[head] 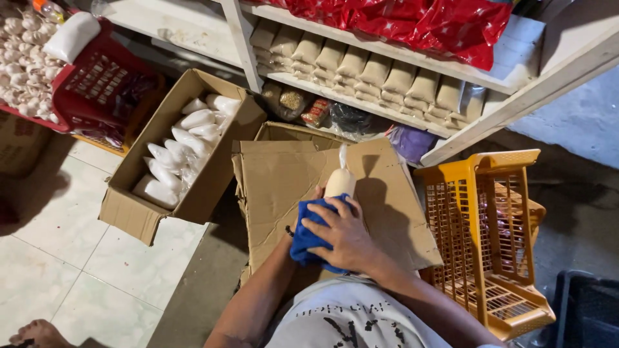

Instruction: Cleaning plastic bags of white powder using a blue cloth and then placing them on a shelf.

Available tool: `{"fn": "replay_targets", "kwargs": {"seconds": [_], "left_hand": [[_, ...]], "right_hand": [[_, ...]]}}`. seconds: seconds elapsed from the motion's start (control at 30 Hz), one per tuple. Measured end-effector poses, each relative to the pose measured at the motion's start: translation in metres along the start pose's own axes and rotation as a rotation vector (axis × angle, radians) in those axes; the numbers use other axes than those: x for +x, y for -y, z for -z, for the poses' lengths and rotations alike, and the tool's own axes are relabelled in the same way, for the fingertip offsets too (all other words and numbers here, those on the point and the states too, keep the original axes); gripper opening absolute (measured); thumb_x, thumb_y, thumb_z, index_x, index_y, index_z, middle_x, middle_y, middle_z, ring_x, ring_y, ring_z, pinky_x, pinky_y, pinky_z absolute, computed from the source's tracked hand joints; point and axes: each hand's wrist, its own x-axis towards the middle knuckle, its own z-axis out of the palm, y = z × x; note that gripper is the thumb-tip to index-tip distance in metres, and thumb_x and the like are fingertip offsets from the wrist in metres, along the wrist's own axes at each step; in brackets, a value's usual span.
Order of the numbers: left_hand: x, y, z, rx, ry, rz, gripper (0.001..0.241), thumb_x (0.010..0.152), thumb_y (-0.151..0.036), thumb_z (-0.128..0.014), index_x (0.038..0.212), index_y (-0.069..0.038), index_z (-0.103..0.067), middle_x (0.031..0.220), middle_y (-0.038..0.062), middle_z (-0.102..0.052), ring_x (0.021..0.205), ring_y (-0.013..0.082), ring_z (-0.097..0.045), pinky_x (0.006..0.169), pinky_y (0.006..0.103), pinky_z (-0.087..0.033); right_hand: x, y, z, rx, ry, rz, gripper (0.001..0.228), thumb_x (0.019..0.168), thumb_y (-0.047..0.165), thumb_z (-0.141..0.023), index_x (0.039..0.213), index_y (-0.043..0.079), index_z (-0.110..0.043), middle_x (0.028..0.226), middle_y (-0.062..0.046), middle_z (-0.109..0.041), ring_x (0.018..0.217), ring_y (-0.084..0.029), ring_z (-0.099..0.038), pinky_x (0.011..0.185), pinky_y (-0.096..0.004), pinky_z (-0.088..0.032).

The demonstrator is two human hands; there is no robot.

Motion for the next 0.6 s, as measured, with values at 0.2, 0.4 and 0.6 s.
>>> {"fn": "replay_targets", "kwargs": {"seconds": [0.2, 0.4, 0.6], "left_hand": [[-0.015, -0.006, -0.016, -0.010, 0.006, -0.009, 0.059, 0.105, -0.053, -0.045, 0.145, -0.010, -0.051, 0.136, 0.013, -0.061, 0.121, 0.0246, -0.065, 0.101, 0.0401, -0.058], [-0.017, -0.004, -0.007, 0.053, 0.137, 0.056, 0.059, 0.112, -0.055, -0.045, 0.154, -0.014, -0.043, 0.138, 0.012, -0.058, 0.115, 0.0232, -0.064, 0.098, 0.0395, -0.058], [-0.021, -0.011, -0.039, 0.218, 0.069, -0.020, 0.070, 0.103, -0.055, -0.049, 0.164, -0.024, -0.032, 0.146, 0.005, -0.057, 0.118, 0.0190, -0.064, 0.099, 0.0380, -0.056]], "right_hand": [[0.008, -0.058, -0.032, -0.203, 0.032, 0.054, 0.051, 0.076, 0.040, -0.084, 0.123, 0.025, -0.073, 0.141, 0.002, -0.054, 0.133, -0.027, -0.038, 0.114, -0.057, -0.022], [0.032, -0.159, -0.014, -0.310, -0.153, -0.228, 0.045, 0.089, 0.045, -0.080, 0.126, 0.023, -0.071, 0.133, 0.000, -0.059, 0.126, -0.027, -0.048, 0.116, -0.047, -0.034], [0.031, -0.173, 0.037, -0.376, -0.298, -0.405, 0.052, 0.091, 0.038, -0.077, 0.138, 0.019, -0.063, 0.132, -0.011, -0.066, 0.119, -0.032, -0.058, 0.105, -0.052, -0.041]]}}
